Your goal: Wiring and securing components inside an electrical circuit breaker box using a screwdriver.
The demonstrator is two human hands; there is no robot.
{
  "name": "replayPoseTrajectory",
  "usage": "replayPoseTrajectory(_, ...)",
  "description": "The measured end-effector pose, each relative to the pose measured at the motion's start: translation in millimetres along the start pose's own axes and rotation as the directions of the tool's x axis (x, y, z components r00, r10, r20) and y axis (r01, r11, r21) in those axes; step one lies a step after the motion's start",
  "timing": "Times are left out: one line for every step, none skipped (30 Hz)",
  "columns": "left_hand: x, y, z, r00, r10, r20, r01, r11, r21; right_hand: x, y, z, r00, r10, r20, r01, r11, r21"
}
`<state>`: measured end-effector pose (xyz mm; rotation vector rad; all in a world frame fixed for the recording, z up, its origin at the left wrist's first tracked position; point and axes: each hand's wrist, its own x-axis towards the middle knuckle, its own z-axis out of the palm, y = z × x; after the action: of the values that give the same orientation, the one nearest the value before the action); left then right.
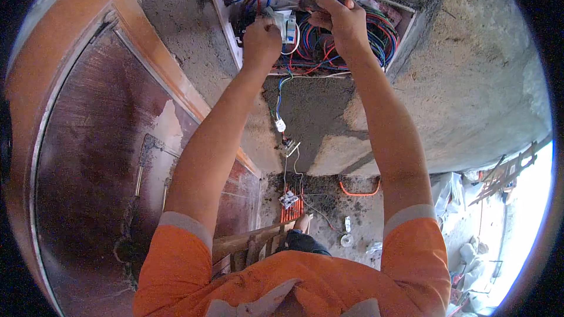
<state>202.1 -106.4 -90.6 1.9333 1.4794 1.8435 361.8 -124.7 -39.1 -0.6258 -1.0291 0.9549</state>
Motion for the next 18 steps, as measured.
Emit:
replayPoseTrajectory(-1.3, 0.6, 0.0, 0.998, -0.049, 0.050, 0.049, 0.999, 0.002, 0.5, -3.4, 2.5, 1.000, 0.029, 0.000, -0.029, 0.999, -0.034)
replayPoseTrajectory(-2.6, 1.8, 1.1, 0.990, -0.097, 0.101, 0.097, 0.995, 0.006, 2.5, -7.9, 4.6, 1.000, 0.029, 0.003, -0.029, 0.999, -0.037)
replayPoseTrajectory(-2.7, 4.5, 4.4, 0.983, -0.133, 0.129, 0.131, 0.991, 0.025, 5.3, -13.1, 6.6, 1.000, 0.017, 0.018, -0.014, 0.988, -0.152)
replayPoseTrajectory(-3.0, 8.7, 8.6, 0.982, -0.135, 0.128, 0.134, 0.991, 0.022, 6.7, -19.4, 9.4, 0.999, 0.006, 0.033, 0.003, 0.964, -0.266)
replayPoseTrajectory(-2.1, 10.4, 10.3, 0.987, -0.103, 0.123, 0.104, 0.995, 0.004, 4.2, -25.1, 17.9, 0.999, 0.011, 0.040, 0.000, 0.965, -0.263)
replayPoseTrajectory(-0.3, 11.6, 11.6, 0.990, -0.072, 0.118, 0.074, 0.997, -0.014, -0.3, -30.4, 26.5, 0.995, -0.060, 0.077, 0.086, 0.911, -0.403)
replayPoseTrajectory(2.9, 17.8, 17.1, 0.984, -0.074, 0.162, 0.077, 0.997, -0.016, -3.2, -35.4, 28.3, 0.984, -0.128, 0.122, 0.174, 0.825, -0.538)
replayPoseTrajectory(3.2, 19.3, 16.8, 0.984, -0.076, 0.159, 0.081, 0.997, -0.021, -1.4, -32.4, 25.1, 0.984, -0.128, 0.126, 0.176, 0.821, -0.542)
replayPoseTrajectory(3.4, 20.4, 15.7, 0.990, -0.067, 0.123, 0.073, 0.996, -0.047, 2.0, -24.7, 19.0, 0.991, -0.102, 0.087, 0.128, 0.919, -0.373)
replayPoseTrajectory(4.9, 19.6, 15.0, 0.995, -0.057, 0.080, 0.062, 0.996, -0.069, 4.5, -17.9, 15.6, 0.996, -0.071, 0.062, 0.081, 0.980, -0.183)
replayPoseTrajectory(10.6, 9.8, 13.4, 0.996, -0.088, 0.021, 0.088, 0.996, -0.010, 2.6, -11.4, 17.3, 0.995, -0.073, 0.073, 0.085, 0.980, -0.181)
replayPoseTrajectory(11.4, 2.7, 13.2, 0.996, -0.085, 0.009, 0.085, 0.996, -0.009, 0.7, -5.9, 19.2, 0.997, -0.064, 0.035, 0.069, 0.989, -0.130)
replayPoseTrajectory(9.4, 4.1, 10.4, 0.996, -0.085, 0.035, 0.087, 0.994, -0.071, -2.6, -4.2, 18.6, 0.999, -0.050, -0.014, 0.048, 0.995, -0.085)
replayPoseTrajectory(7.6, 7.4, 8.3, 0.995, -0.081, 0.061, 0.088, 0.987, -0.134, -4.0, -7.2, 16.4, 0.999, -0.052, -0.016, 0.051, 0.995, -0.089)
replayPoseTrajectory(6.6, 14.6, 9.4, 0.984, -0.137, 0.118, 0.153, 0.978, -0.139, -5.3, -13.0, 13.5, 0.994, -0.106, 0.029, 0.110, 0.958, -0.267)
replayPoseTrajectory(4.4, 18.1, 5.9, 0.984, -0.137, 0.113, 0.152, 0.979, -0.136, -11.5, -19.9, 18.5, 0.985, -0.146, 0.089, 0.170, 0.889, -0.425)
replayPoseTrajectory(0.8, 15.7, 4.6, 0.983, -0.101, 0.156, 0.124, 0.981, -0.149, -23.9, -26.8, 29.2, 0.967, -0.206, 0.149, 0.253, 0.729, -0.636)
replayPoseTrajectory(-2.2, 11.7, 0.9, 0.978, -0.065, 0.198, 0.098, 0.982, -0.163, -36.2, -22.3, 36.5, 0.969, -0.190, 0.156, 0.246, 0.740, -0.626)
